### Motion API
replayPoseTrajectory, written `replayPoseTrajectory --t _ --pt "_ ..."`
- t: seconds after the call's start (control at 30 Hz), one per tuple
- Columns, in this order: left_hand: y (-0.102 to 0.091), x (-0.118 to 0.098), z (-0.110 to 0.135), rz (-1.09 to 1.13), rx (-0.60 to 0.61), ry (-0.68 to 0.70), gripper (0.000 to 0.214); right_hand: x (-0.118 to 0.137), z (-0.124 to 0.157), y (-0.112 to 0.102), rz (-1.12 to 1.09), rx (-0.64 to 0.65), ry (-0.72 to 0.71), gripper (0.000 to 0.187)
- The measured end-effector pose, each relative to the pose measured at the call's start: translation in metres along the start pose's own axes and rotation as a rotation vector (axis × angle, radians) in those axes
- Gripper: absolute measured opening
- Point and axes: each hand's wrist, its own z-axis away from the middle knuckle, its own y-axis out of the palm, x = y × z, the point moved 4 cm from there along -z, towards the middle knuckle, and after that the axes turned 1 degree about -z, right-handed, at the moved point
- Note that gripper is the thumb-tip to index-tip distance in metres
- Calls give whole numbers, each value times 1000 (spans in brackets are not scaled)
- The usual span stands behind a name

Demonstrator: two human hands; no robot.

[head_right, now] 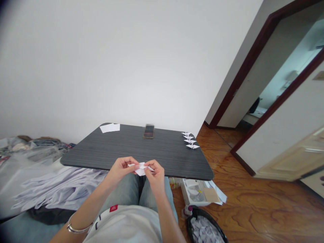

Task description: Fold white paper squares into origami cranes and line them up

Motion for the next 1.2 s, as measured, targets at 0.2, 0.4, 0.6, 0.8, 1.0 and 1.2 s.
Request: replayPoseTrajectory --t 0.2,0.4,0.6,0.8,1.0,1.2 --pt "-2 3 -1 -70 -19 38 18 -6 -3 0 -46 -1 74 8" --pt "-1 2 -1 -99 -15 45 19 -5 -3 0 -76 1 130 4" --pt "0 -2 0 -41 -9 36 17 -8 -2 -1 -159 12 145 4" --pt "3 -6 3 -11 -30 32 17 -7 -1 1 -206 16 149 7" --pt "3 -7 5 25 -21 14 18 -6 -1 -1 -220 9 138 7" --pt "2 -7 6 -40 -54 24 19 -2 -1 -2 -131 28 76 15"
